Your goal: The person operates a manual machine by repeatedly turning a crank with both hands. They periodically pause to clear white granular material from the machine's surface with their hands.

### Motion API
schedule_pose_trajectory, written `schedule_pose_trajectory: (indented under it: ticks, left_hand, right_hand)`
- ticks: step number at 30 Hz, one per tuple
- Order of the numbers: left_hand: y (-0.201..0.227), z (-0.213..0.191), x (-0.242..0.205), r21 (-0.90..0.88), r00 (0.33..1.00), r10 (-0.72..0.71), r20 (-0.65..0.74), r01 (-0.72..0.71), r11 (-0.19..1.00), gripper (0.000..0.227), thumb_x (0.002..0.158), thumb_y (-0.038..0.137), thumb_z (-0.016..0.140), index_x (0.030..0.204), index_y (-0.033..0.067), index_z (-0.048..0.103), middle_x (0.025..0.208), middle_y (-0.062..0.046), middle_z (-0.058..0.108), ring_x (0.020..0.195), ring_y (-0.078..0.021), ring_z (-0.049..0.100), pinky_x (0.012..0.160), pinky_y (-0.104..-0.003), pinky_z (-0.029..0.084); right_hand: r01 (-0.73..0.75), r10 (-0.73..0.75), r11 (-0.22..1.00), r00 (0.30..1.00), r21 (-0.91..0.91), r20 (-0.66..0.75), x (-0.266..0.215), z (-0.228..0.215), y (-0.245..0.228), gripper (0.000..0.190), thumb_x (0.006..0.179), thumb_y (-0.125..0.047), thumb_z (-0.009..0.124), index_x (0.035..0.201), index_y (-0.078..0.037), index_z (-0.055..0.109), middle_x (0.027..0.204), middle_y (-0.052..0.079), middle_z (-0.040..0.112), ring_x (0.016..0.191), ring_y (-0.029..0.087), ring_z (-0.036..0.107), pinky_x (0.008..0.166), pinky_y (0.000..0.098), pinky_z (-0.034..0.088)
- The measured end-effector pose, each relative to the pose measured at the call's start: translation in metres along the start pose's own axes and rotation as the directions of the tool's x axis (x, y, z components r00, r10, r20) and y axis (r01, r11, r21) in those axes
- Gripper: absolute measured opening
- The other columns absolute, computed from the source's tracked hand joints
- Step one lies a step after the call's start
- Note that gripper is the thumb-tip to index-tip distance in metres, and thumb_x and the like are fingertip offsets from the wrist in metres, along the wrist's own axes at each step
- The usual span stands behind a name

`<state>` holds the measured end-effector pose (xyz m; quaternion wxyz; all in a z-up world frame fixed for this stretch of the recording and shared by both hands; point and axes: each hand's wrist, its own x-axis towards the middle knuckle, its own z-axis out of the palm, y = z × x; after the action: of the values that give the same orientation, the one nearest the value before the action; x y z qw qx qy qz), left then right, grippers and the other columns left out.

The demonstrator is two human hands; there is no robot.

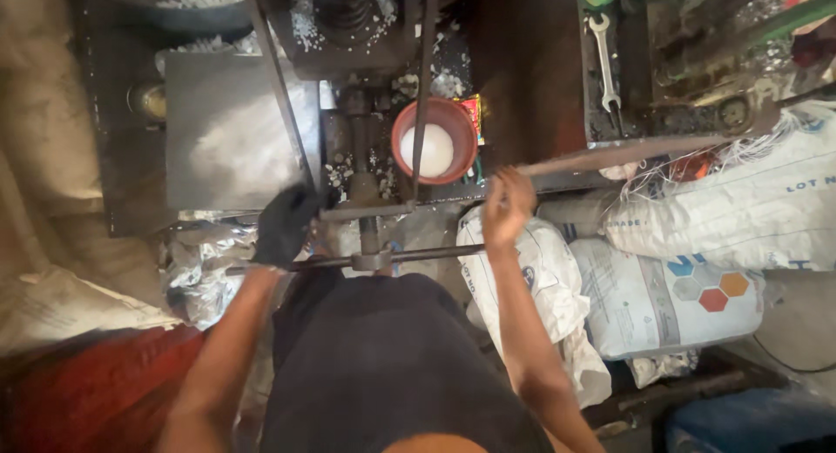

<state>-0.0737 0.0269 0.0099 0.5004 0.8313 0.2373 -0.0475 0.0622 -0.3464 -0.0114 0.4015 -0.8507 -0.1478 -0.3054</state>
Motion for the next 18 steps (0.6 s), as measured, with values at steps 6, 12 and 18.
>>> schedule_pose_trajectory:
  ticks: [6, 12, 18]
  left_hand:
    - [-0.113, -0.024, -0.013, 0.617, 0.886, -0.165, 0.434, -0.159, 0.771, 0.053, 0.087, 0.058, 0.058, 0.117, 0.016, 0.072, 0.117, -0.015, 0.071, 0.111, -0.0376, 0.067, 0.097, -0.047, 0.051]
    - [-0.135, -0.022, -0.004, 0.72, 0.824, -0.117, 0.555, -0.405, 0.564, 0.048, 0.084, 0.06, 0.056, 0.104, 0.0211, 0.077, 0.109, -0.012, 0.075, 0.104, -0.0342, 0.07, 0.095, -0.06, 0.047]
    - [-0.119, -0.029, -0.005, 0.609, 0.801, 0.034, 0.598, -0.482, 0.631, 0.055, 0.086, 0.063, 0.06, 0.089, 0.0108, 0.076, 0.088, -0.017, 0.075, 0.084, -0.0356, 0.074, 0.079, -0.049, 0.057]
  right_hand:
    - [-0.702, 0.924, -0.18, 0.121, 0.69, 0.363, -0.077, -0.035, 0.053, 0.039, 0.104, -0.035, 0.05, 0.079, -0.007, 0.062, 0.069, 0.008, 0.059, 0.067, 0.023, 0.06, 0.073, 0.0408, 0.059]
    - [-0.518, 0.937, -0.289, 0.019, 0.805, 0.349, -0.117, -0.02, 0.115, 0.043, 0.105, -0.04, 0.048, 0.068, -0.021, 0.035, 0.054, -0.006, 0.026, 0.045, 0.011, 0.025, 0.043, 0.0279, 0.024]
    - [-0.381, 0.935, -0.273, 0.112, 0.884, 0.337, -0.101, -0.029, 0.097, 0.046, 0.108, -0.044, 0.047, 0.069, -0.022, 0.037, 0.055, -0.007, 0.028, 0.045, 0.009, 0.025, 0.041, 0.0237, 0.022]
